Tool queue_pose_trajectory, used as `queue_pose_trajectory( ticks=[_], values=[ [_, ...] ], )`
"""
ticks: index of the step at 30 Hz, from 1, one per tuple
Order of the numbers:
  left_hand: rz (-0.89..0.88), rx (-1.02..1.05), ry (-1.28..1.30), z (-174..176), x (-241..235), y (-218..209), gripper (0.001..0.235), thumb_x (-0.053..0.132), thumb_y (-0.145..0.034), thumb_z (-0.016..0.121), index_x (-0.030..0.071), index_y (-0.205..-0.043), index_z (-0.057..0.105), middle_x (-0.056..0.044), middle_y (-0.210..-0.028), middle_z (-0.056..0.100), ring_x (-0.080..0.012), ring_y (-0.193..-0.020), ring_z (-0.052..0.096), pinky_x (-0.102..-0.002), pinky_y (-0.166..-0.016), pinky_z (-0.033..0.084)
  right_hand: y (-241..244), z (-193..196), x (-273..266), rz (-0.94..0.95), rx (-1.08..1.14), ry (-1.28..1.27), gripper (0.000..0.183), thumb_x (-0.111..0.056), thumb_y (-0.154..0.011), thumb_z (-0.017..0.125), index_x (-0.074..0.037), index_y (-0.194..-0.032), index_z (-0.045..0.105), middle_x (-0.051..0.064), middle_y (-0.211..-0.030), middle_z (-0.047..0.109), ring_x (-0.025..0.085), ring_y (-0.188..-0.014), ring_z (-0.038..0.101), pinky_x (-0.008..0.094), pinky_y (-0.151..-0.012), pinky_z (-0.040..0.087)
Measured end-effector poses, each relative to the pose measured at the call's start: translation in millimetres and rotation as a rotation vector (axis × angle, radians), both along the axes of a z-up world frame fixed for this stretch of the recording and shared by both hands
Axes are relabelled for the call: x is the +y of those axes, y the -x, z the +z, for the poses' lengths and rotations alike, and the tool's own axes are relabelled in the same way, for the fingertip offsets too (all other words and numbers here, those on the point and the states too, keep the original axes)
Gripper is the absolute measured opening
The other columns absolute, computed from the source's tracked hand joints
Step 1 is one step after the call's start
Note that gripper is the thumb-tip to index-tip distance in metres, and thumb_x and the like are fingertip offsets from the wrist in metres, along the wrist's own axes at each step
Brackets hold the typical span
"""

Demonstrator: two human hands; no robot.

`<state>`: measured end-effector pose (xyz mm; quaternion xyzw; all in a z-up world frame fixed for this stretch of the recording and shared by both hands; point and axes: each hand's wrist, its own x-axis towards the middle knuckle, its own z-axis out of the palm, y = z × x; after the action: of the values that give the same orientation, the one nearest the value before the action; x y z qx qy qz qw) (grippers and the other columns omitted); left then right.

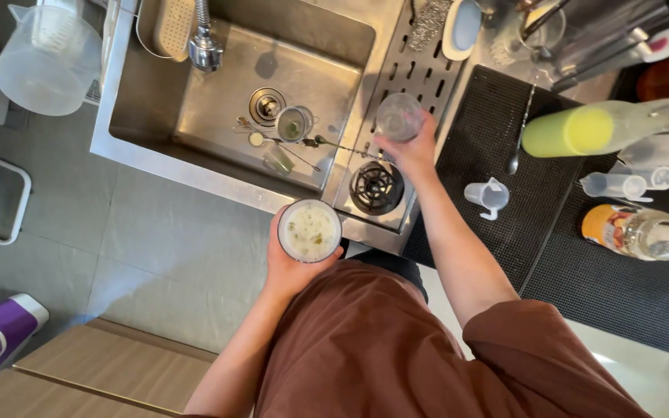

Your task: Preparing, shaking, and garnishing matcha-based iced drinks at a cafe bar.

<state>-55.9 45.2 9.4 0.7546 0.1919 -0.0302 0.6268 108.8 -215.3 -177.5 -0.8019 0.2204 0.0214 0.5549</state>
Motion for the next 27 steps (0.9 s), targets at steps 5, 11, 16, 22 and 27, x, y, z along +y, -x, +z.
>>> queue_pose_trajectory(
  ticks=[5, 11, 16, 22, 27],
  values=[
    [-0.052, -0.047, 0.056, -21, 26, -25, 0.114, 0.02, -0.037, 0.108, 0.007, -0.137, 0.054, -0.019, -0.121, 0.068, -0.0357, -0.122, 0.066, -0.052, -0.108, 0.049, 6, 25, 0, 0.063, -0.151, -0.433, 0.081, -0.01, -0.074, 0.1, -0.01, -0.137, 0.048, 0.013, -0.124, 0.069, 0.02, -0.108, 0.067, 0.029, -0.087, 0.059],
    [-0.24, -0.127, 0.063, -41, 23, -70, 0.104, 0.024, -0.045, 0.104, 0.013, -0.138, 0.059, -0.015, -0.129, 0.065, -0.0375, -0.128, 0.061, -0.051, -0.115, 0.043, 20, 161, -17, 0.582, -0.111, -0.389, 0.073, -0.012, -0.068, 0.094, -0.005, -0.133, 0.062, 0.012, -0.125, 0.065, 0.022, -0.107, 0.061, 0.041, -0.092, 0.055],
    [-0.43, -0.201, -0.057, -59, 12, -100, 0.102, 0.028, -0.05, 0.101, 0.026, -0.141, 0.056, -0.005, -0.134, 0.063, -0.0327, -0.132, 0.059, -0.05, -0.119, 0.038, 24, 291, 17, 0.677, -0.038, -0.014, 0.081, -0.008, -0.057, 0.1, -0.001, -0.131, 0.067, 0.019, -0.115, 0.061, 0.025, -0.073, 0.062, 0.034, -0.062, 0.06],
    [-0.489, -0.444, -0.014, -69, -3, -113, 0.095, 0.032, -0.058, 0.1, 0.022, -0.141, 0.055, -0.008, -0.13, 0.064, -0.0351, -0.125, 0.062, -0.052, -0.111, 0.043, 29, 328, 38, 0.789, -0.237, 0.35, 0.04, -0.007, -0.076, 0.089, -0.005, -0.114, 0.074, 0.015, -0.111, 0.07, 0.028, -0.077, 0.064, 0.033, -0.059, 0.056],
    [-0.492, -0.492, 0.009, -64, -6, -114, 0.096, 0.029, -0.062, 0.1, 0.019, -0.145, 0.053, -0.012, -0.132, 0.06, -0.0392, -0.124, 0.061, -0.056, -0.107, 0.045, 31, 339, 43, 0.824, -0.286, 0.511, 0.038, -0.006, -0.08, 0.085, -0.004, -0.116, 0.071, 0.015, -0.109, 0.073, 0.033, -0.084, 0.069, 0.035, -0.059, 0.058]
  ],
)
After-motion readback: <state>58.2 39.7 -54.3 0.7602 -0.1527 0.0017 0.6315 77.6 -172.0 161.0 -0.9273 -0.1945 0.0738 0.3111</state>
